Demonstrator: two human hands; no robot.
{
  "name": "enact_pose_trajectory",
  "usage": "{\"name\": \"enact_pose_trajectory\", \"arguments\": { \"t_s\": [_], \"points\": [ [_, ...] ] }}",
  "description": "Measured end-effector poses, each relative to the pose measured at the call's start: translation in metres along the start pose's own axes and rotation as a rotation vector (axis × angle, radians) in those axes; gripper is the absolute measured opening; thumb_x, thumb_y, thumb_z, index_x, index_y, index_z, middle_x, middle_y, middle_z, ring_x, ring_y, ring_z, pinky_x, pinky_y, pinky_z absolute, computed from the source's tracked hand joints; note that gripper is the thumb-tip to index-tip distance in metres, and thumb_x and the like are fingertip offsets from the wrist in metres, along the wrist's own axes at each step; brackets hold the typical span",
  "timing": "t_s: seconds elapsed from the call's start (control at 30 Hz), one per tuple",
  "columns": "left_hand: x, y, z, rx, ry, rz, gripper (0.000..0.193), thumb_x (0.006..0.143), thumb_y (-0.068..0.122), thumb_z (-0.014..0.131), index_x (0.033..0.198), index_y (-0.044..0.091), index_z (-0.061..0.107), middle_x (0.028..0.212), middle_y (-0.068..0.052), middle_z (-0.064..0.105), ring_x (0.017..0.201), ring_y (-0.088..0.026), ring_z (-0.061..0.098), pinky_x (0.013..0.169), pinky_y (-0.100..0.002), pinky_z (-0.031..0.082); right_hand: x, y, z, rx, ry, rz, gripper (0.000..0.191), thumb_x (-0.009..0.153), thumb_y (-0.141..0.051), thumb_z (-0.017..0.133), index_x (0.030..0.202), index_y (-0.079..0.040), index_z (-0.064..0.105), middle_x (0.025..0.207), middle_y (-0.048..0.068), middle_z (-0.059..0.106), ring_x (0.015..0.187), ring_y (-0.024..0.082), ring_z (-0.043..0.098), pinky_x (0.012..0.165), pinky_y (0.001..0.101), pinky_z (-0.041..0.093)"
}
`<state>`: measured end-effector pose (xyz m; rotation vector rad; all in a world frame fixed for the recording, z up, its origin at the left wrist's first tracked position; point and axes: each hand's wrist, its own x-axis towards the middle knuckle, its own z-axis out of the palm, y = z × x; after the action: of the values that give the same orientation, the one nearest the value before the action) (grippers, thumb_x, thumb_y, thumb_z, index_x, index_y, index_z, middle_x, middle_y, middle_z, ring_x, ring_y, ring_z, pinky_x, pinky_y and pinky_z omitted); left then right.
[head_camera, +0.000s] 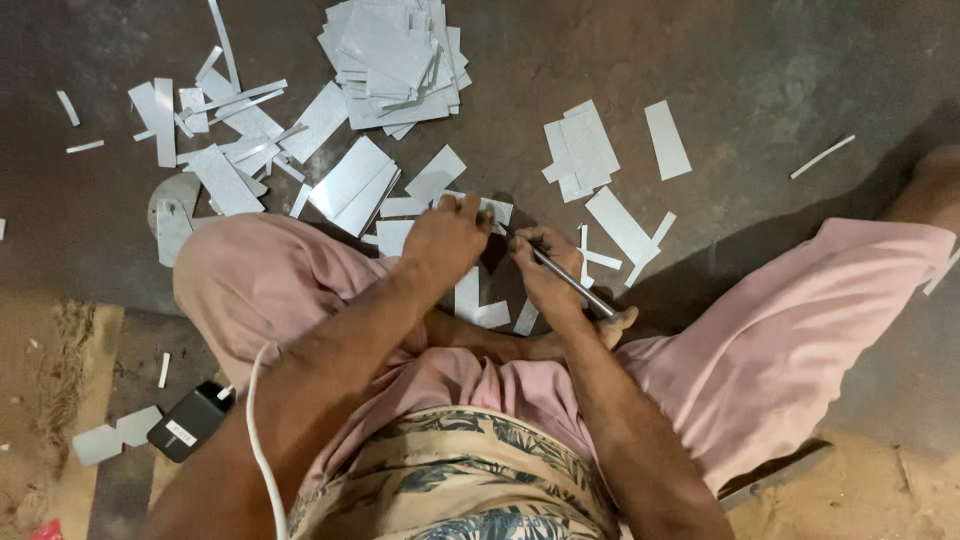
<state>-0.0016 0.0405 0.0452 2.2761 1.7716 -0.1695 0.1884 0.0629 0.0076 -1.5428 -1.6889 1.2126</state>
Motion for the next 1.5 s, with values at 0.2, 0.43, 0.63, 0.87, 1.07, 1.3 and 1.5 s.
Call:
{"name": "enact_pose_trajectory", "arguments": {
  "t_s": [0.2,0.43,0.63,0.87,1.07,1.3,1.5],
  "points": [
    [0.044,-0.039,-0.013,0.165,-0.146,0.277,0.014,0.086,0.014,0.067,0.088,0.014,0.080,0.107,-0.008,0.075,0.095,-0.030,0.075,0.075,-0.042,0.061,0.003,-0.002,0.002,0.009,-0.024,0.013,0.010,0.090,-0.006,0.069,0.098,0.001,0.071,0.083,0.010,0.076,0.071,0.014,0.074,0.065,0.0280,0.059],
    [0.067,-0.056,-0.015,0.227,-0.263,0.459,0.015,0.087,0.018,0.066,0.090,0.018,0.081,0.097,-0.006,0.078,0.093,-0.029,0.075,0.075,-0.043,0.061,-0.002,-0.007,-0.001,0.061,-0.056,0.044,0.014,0.093,-0.007,0.067,0.104,0.001,0.070,0.083,0.011,0.075,0.073,0.015,0.074,0.066,0.0287,0.060],
    [0.071,-0.062,-0.015,0.159,-0.278,0.460,0.016,0.089,0.022,0.064,0.093,0.023,0.080,0.098,-0.006,0.078,0.093,-0.030,0.075,0.075,-0.045,0.060,-0.028,-0.034,-0.005,0.013,-0.279,-0.225,0.029,0.088,-0.006,0.069,0.115,0.002,0.072,0.100,0.018,0.076,0.088,0.023,0.075,0.078,0.0341,0.059],
    [0.071,-0.058,-0.018,0.136,-0.281,0.384,0.023,0.090,0.036,0.067,0.092,0.018,0.082,0.099,-0.008,0.077,0.094,-0.031,0.074,0.079,-0.044,0.059,-0.014,-0.051,0.020,0.014,-0.327,-0.379,0.025,0.098,-0.007,0.064,0.120,0.004,0.066,0.113,0.025,0.071,0.101,0.040,0.071,0.089,0.0416,0.056],
    [0.073,-0.060,-0.015,0.094,-0.335,0.401,0.022,0.090,0.034,0.066,0.091,0.017,0.081,0.098,-0.008,0.077,0.095,-0.032,0.074,0.081,-0.045,0.058,-0.012,-0.050,0.027,-0.122,-0.263,-0.457,0.023,0.094,-0.005,0.066,0.117,0.000,0.068,0.113,0.021,0.073,0.103,0.037,0.071,0.091,0.0438,0.053],
    [0.072,-0.057,-0.013,0.162,-0.335,0.433,0.015,0.087,0.021,0.067,0.089,0.017,0.081,0.098,-0.006,0.078,0.096,-0.031,0.074,0.077,-0.044,0.060,0.010,-0.040,-0.002,-0.210,-0.358,-0.485,0.023,0.087,-0.007,0.063,0.106,-0.004,0.074,0.103,0.014,0.075,0.093,0.032,0.072,0.088,0.0432,0.054],
    [0.071,-0.056,-0.021,0.184,-0.375,0.454,0.013,0.086,0.019,0.068,0.090,0.016,0.080,0.098,-0.006,0.078,0.097,-0.029,0.075,0.077,-0.043,0.061,0.054,-0.040,-0.051,-0.217,-0.598,-0.263,0.024,0.091,-0.014,0.064,0.108,-0.004,0.076,0.097,0.015,0.074,0.080,0.026,0.069,0.072,0.0385,0.056]
  ]
}}
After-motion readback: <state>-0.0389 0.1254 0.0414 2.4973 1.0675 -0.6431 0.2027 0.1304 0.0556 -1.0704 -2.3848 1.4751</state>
